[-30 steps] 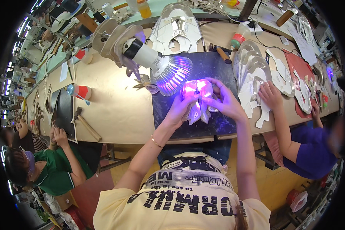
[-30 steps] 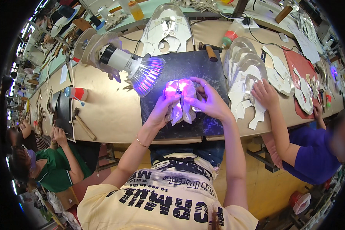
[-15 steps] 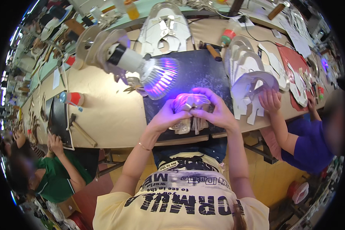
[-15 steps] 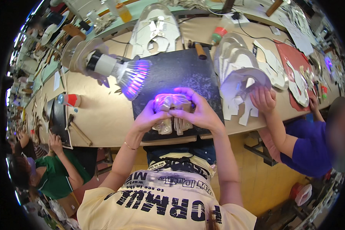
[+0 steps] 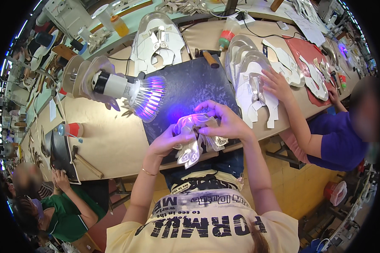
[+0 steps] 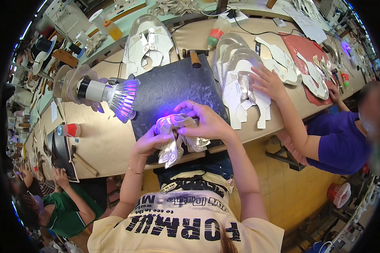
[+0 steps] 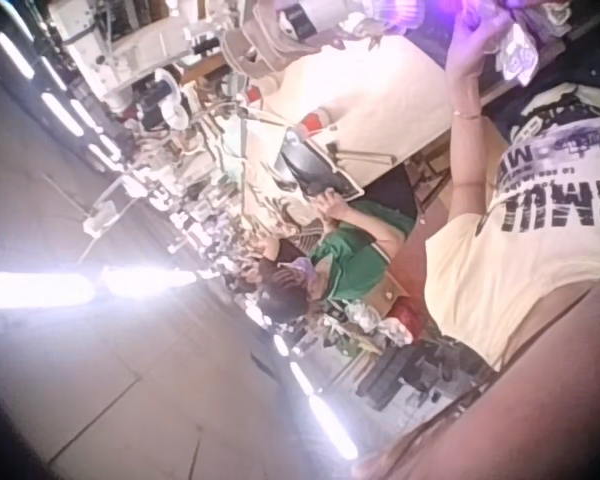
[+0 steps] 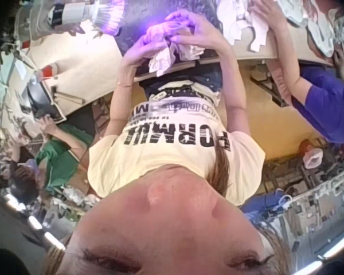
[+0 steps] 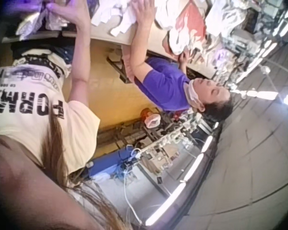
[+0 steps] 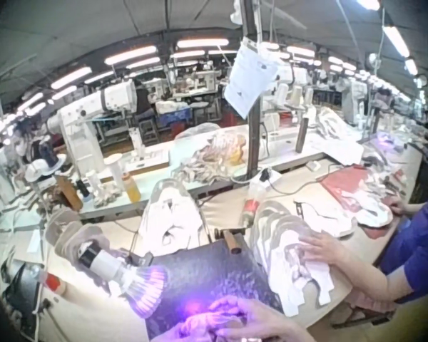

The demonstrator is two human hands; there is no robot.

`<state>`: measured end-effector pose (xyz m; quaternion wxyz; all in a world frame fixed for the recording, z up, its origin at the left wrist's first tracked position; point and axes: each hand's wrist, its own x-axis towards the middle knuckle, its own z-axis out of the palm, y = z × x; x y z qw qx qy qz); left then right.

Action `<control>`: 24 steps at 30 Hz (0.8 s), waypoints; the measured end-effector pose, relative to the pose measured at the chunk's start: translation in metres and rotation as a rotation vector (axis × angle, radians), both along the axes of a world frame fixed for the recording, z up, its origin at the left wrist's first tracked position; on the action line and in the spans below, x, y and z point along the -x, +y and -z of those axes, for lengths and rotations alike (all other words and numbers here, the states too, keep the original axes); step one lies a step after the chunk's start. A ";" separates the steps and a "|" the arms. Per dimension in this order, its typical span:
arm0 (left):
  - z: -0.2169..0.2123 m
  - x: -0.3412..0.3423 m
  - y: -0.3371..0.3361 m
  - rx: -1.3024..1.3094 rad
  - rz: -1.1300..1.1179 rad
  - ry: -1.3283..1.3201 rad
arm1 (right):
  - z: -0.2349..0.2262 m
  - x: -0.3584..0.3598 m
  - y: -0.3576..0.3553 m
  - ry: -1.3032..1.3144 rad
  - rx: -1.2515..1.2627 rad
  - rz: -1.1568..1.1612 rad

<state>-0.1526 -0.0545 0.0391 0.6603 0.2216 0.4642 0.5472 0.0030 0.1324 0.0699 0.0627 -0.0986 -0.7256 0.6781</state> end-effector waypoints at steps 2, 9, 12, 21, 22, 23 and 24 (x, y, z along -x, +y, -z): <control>0.008 0.002 -0.003 -0.023 0.049 -0.139 | 0.003 -0.003 -0.002 -0.009 0.032 0.013; 0.023 -0.017 -0.002 -0.175 -0.008 -0.375 | -0.005 -0.004 -0.004 -0.080 -0.206 0.012; 0.023 -0.021 -0.001 -0.147 -0.060 -0.350 | -0.015 -0.002 -0.005 -0.110 -0.400 0.014; 0.041 -0.015 -0.010 -0.177 -0.041 -0.444 | -0.002 0.001 -0.006 -0.118 -0.442 0.043; 0.044 -0.016 -0.008 -0.177 -0.060 -0.417 | 0.003 0.000 -0.006 -0.090 -0.432 0.069; 0.046 -0.012 -0.010 -0.141 -0.006 -0.574 | 0.009 0.001 -0.006 -0.128 -0.417 0.099; 0.048 -0.012 -0.008 -0.105 -0.048 -0.549 | 0.015 0.002 -0.007 -0.147 -0.404 0.127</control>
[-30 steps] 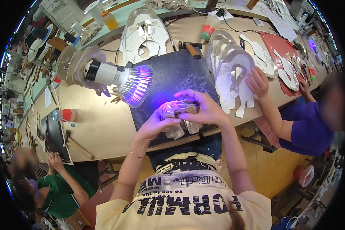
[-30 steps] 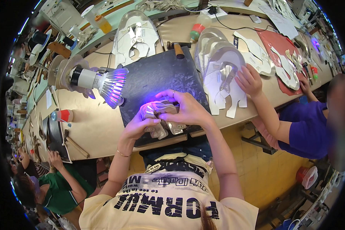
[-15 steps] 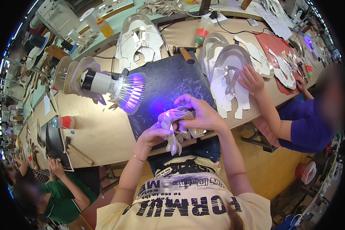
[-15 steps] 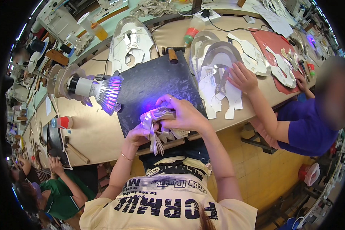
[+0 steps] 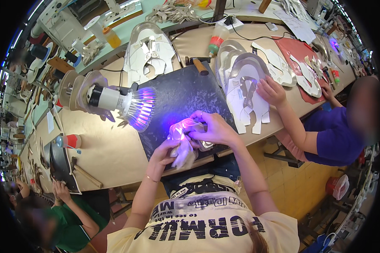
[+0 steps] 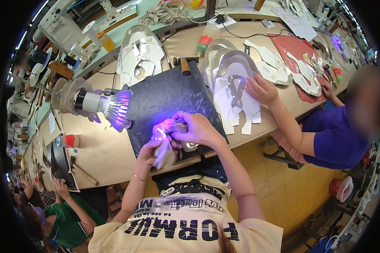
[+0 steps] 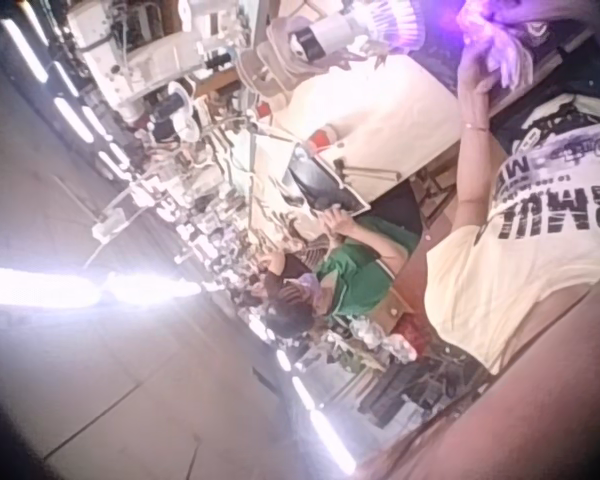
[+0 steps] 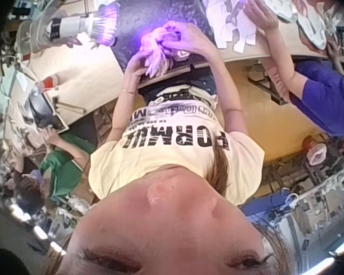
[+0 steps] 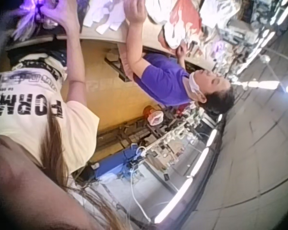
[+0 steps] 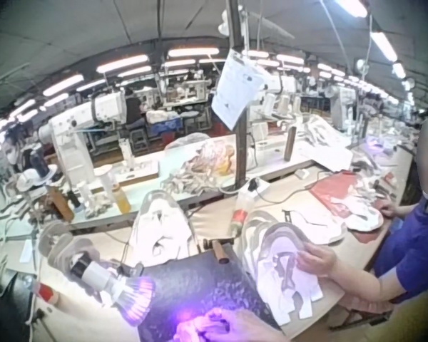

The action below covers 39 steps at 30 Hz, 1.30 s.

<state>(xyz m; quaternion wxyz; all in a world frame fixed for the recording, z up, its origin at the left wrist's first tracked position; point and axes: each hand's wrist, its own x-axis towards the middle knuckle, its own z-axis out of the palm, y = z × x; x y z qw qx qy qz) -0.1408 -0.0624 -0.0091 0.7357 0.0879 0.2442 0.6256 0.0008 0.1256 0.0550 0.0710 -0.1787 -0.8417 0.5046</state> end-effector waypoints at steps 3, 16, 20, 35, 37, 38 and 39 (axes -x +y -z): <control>0.006 0.003 0.007 0.016 -0.045 -0.053 | 0.014 0.002 0.002 0.024 0.115 0.060; 0.001 0.000 0.018 -0.018 -0.153 -0.188 | 0.015 0.005 -0.009 -0.076 -0.114 0.204; -0.003 0.000 0.019 -0.006 -0.143 -0.202 | 0.016 0.005 -0.009 -0.038 -0.116 0.210; -0.001 0.000 0.020 0.003 -0.167 -0.225 | 0.016 0.006 -0.008 -0.099 -0.123 0.188; -0.001 0.000 0.020 0.004 -0.165 -0.221 | 0.016 0.006 -0.008 -0.101 -0.132 0.195; -0.001 0.000 0.020 -0.001 -0.155 -0.222 | 0.016 0.006 -0.008 -0.105 -0.116 0.197; -0.002 0.000 0.020 -0.018 -0.141 -0.230 | 0.016 0.006 -0.008 -0.101 -0.129 0.198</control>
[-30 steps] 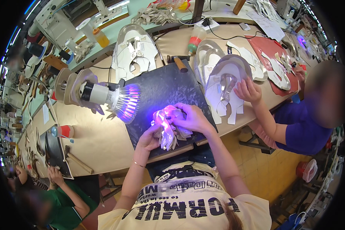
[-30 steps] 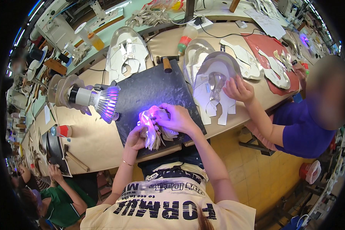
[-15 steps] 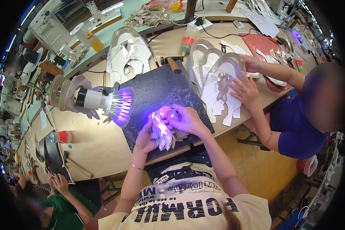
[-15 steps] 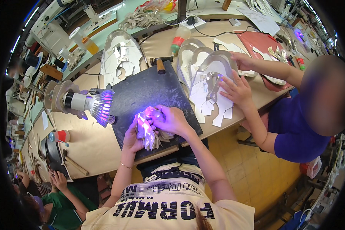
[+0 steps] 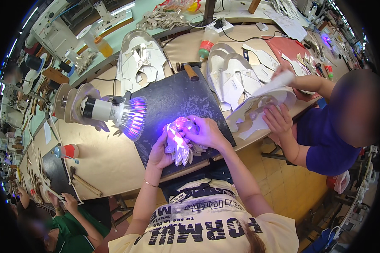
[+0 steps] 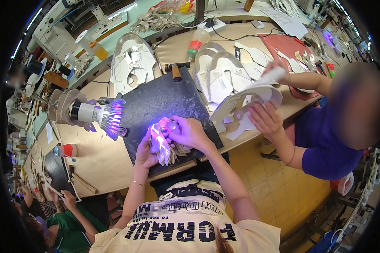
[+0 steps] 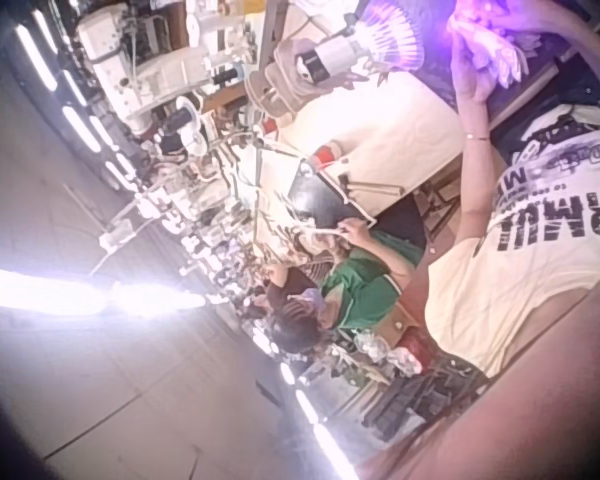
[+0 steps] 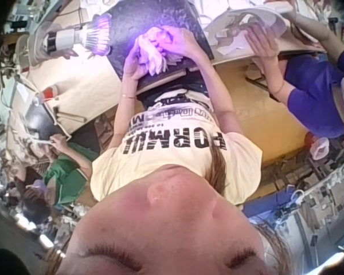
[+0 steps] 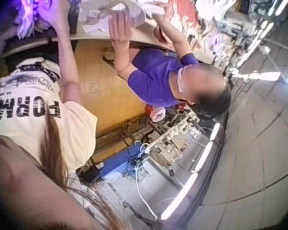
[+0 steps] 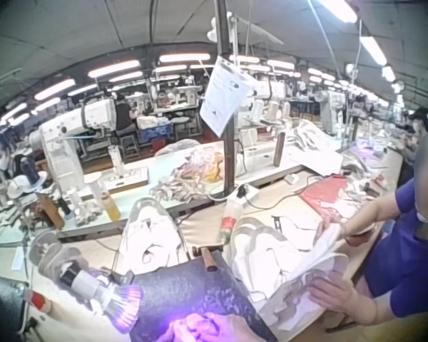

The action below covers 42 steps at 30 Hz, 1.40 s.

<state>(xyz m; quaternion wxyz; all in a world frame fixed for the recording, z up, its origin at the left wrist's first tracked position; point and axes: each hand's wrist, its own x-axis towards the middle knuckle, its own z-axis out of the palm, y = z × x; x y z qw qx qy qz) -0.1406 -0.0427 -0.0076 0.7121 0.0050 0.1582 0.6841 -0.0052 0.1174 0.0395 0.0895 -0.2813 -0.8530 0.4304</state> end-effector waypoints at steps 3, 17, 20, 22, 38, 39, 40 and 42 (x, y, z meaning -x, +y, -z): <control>0.000 -0.001 0.000 0.037 -0.054 -0.062 | 0.001 0.000 0.000 0.005 -0.006 0.000; -0.001 -0.001 0.000 0.026 -0.053 0.023 | 0.003 -0.001 0.000 0.049 0.067 -0.013; -0.006 -0.004 0.002 0.064 -0.098 0.009 | 0.006 0.000 0.002 0.047 -0.007 -0.026; -0.009 -0.005 0.002 0.063 -0.111 0.019 | 0.008 0.000 0.003 0.065 -0.014 -0.035; -0.012 -0.006 0.003 0.029 -0.129 0.095 | 0.019 -0.001 0.001 0.122 -0.078 -0.039; -0.011 -0.005 0.003 0.020 -0.124 0.093 | 0.020 -0.001 0.001 0.139 -0.083 -0.034; -0.010 -0.005 0.003 0.018 -0.124 0.089 | 0.020 -0.001 0.000 0.147 -0.083 -0.032; -0.008 -0.004 0.002 -0.001 -0.123 0.085 | 0.022 -0.001 0.000 0.149 -0.083 -0.031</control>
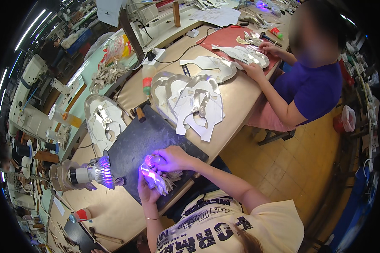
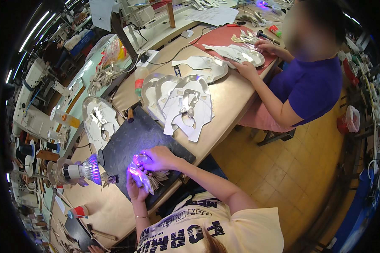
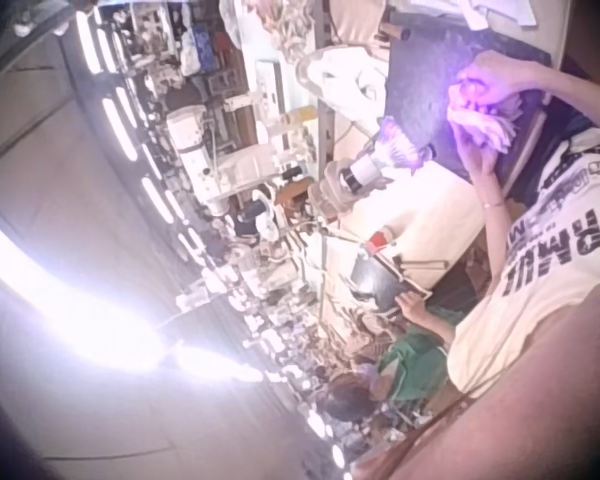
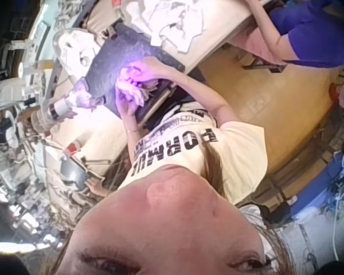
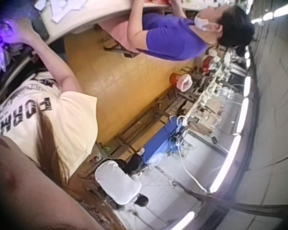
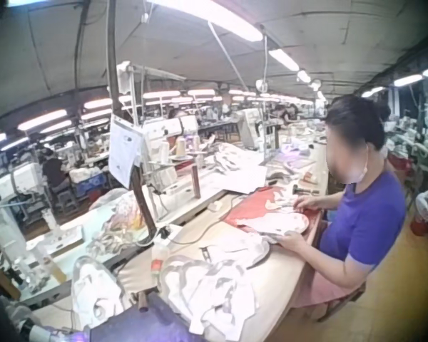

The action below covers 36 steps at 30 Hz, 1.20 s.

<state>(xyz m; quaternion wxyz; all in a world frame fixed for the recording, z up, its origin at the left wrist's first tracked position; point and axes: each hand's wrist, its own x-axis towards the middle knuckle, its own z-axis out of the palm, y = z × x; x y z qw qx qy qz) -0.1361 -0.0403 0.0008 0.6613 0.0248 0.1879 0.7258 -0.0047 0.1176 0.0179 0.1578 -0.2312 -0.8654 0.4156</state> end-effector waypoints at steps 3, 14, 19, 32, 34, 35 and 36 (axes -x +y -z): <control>0.001 0.001 0.000 -0.012 0.024 0.016 | 0.001 0.000 0.000 -0.005 0.001 -0.002; -0.003 -0.001 -0.001 0.046 0.004 0.030 | 0.000 -0.003 0.000 -0.019 0.076 -0.045; 0.003 -0.004 -0.009 0.091 0.041 0.079 | 0.012 -0.012 0.000 0.291 0.202 -0.112; 0.004 0.004 -0.005 0.228 -0.096 -0.018 | -0.162 -0.120 0.034 1.295 0.779 -0.965; 0.005 0.004 -0.003 0.200 -0.049 0.019 | -0.170 -0.114 0.033 1.536 0.821 -1.115; 0.005 0.004 -0.002 0.197 -0.041 0.024 | -0.168 -0.111 0.032 1.567 0.854 -1.172; 0.005 0.004 -0.002 0.195 -0.037 0.028 | -0.166 -0.119 0.036 1.424 0.913 -1.187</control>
